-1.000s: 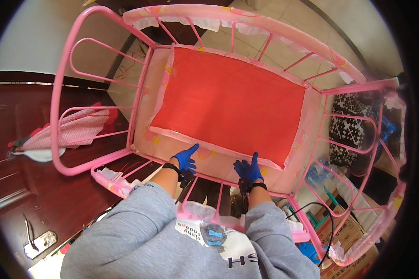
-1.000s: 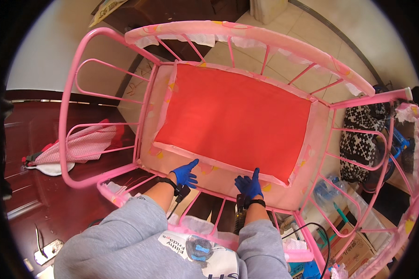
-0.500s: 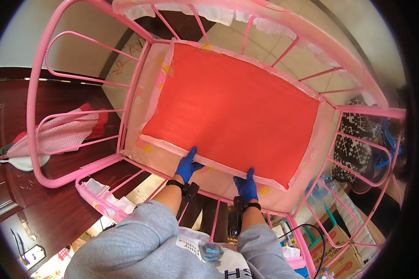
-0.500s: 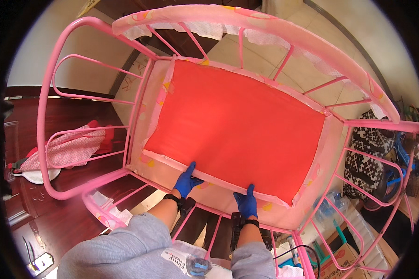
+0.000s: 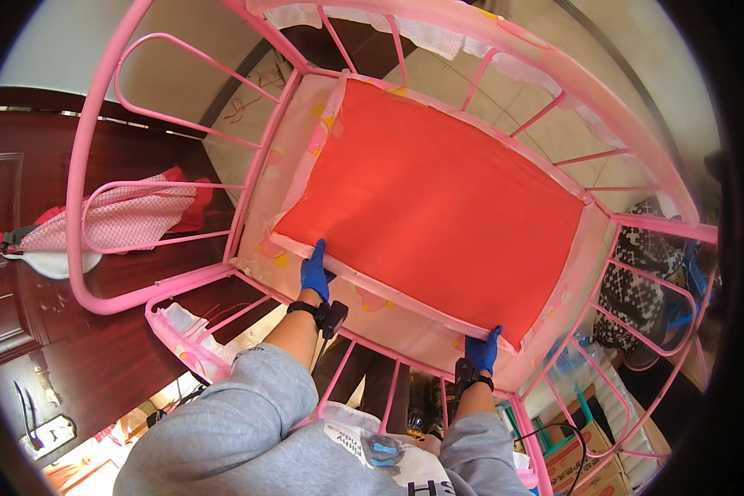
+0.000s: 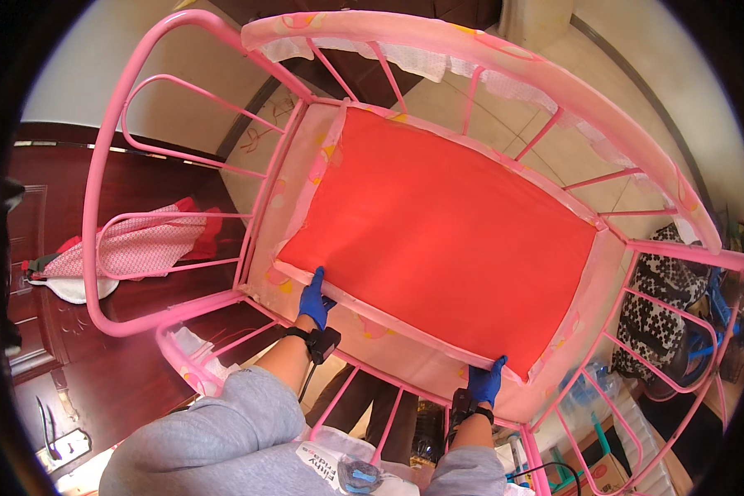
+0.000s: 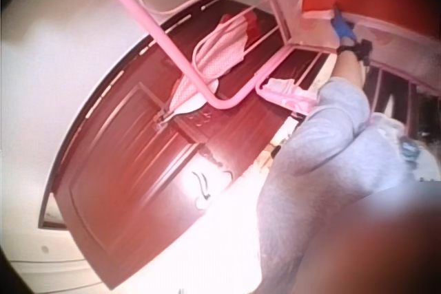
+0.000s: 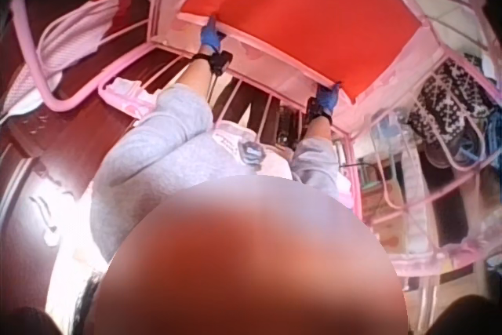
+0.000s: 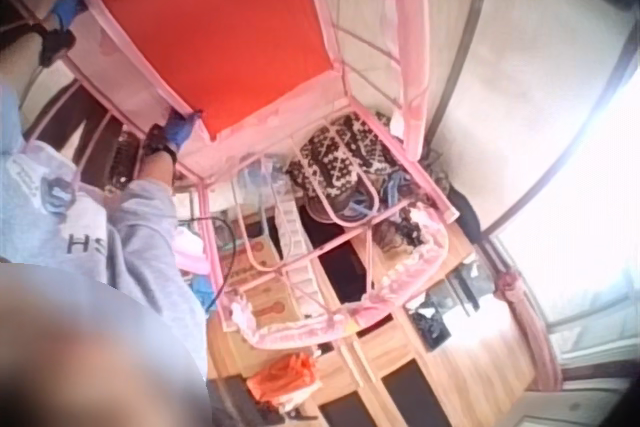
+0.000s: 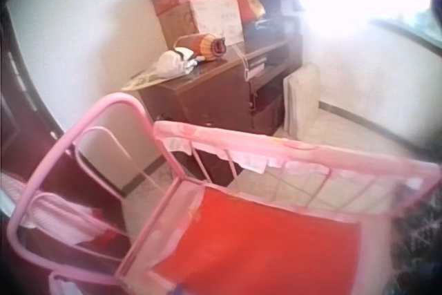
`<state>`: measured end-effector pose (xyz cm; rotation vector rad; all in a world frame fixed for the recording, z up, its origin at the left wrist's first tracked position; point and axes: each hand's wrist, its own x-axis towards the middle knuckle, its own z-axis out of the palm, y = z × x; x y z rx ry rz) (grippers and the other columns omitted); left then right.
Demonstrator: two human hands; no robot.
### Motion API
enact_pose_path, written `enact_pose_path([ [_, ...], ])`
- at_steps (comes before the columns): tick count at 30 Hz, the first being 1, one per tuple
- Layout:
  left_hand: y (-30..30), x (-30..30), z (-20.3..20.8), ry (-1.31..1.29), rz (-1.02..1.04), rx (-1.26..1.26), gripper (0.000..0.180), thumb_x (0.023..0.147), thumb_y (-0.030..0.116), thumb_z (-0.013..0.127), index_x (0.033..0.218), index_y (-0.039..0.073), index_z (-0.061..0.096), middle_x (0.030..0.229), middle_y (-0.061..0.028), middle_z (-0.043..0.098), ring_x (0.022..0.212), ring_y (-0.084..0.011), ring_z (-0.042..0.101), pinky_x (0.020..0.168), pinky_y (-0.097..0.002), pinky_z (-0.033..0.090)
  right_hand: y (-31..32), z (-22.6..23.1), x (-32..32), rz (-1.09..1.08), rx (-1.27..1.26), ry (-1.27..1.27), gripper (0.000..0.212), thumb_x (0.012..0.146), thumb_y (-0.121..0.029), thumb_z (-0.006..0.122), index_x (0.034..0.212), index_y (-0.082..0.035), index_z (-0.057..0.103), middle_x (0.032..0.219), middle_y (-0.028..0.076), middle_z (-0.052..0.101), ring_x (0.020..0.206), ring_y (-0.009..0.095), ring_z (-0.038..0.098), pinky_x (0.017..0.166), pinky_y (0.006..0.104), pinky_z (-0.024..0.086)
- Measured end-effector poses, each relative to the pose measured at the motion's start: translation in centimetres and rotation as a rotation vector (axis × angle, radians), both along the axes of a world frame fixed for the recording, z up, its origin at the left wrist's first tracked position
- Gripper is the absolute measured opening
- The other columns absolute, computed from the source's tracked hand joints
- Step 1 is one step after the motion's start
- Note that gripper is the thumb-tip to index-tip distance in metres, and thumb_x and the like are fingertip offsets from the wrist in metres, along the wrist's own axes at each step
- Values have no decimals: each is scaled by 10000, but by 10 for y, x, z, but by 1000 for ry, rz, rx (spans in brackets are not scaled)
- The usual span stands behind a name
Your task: The person assembles a pink metal baby crib by inserting a white foam mattress, placing a red fabric liner, and attaching a pink metal canopy frame. They then move the crib to a new position and place a white cushion on the floor nearby.
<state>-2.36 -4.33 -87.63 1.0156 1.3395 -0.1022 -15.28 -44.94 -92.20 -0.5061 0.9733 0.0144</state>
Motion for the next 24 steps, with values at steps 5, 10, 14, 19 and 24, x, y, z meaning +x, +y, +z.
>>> enact_pose_path([
  [5, 2, -20, 5, -197, -107, 124, 494, 824, 329, 675, 1190, 35, 521, 1126, -72, 572, 1018, -182, 559, 863, -320, 456, -17, -14, -17, 29, -28, 32, 687, 883, -501, 530, 1390, -86, 322, 1427, 103, 347, 1300, 280, 344, 1078, 436, 306],
  [10, 11, -57, 12, -46, -41, 120, 488, 816, 354, 680, 1185, 77, 524, 1082, -61, 573, 952, -183, 567, 852, -348, 463, -13, -7, -36, 86, -15, 9, 682, 877, -487, 550, 1380, -79, 338, 1408, 112, 371, 1286, 287, 362, 1070, 455, 319],
  [14, 3, -62, -5, -73, -32, -205, 542, 813, 411, 675, 1247, 146, 488, 1156, -80, 558, 953, -230, 593, 795, -392, 520, 19, 6, -26, 24, 216, 42, 702, 844, -467, 611, 1350, -48, 364, 1374, 122, 415, 1255, 301, 401, 1051, 467, 347],
  [19, -66, -78, -41, -145, 123, -536, 495, 830, 323, 679, 1244, 112, 508, 1141, -81, 596, 1017, -230, 590, 844, -382, 520, 96, 11, 4, -19, 334, 52, 671, 826, -415, 662, 1319, -46, 396, 1341, 117, 448, 1226, 297, 433, 1028, 446, 385],
  [24, -69, -71, -62, -288, 157, -642, 453, 837, 220, 681, 1230, 73, 513, 1192, -90, 571, 1076, -215, 561, 901, -378, 496, 112, 12, 21, -50, 290, 11, 600, 868, -393, 617, 1305, -40, 408, 1331, 116, 450, 1224, 284, 431, 1030, 440, 382],
])
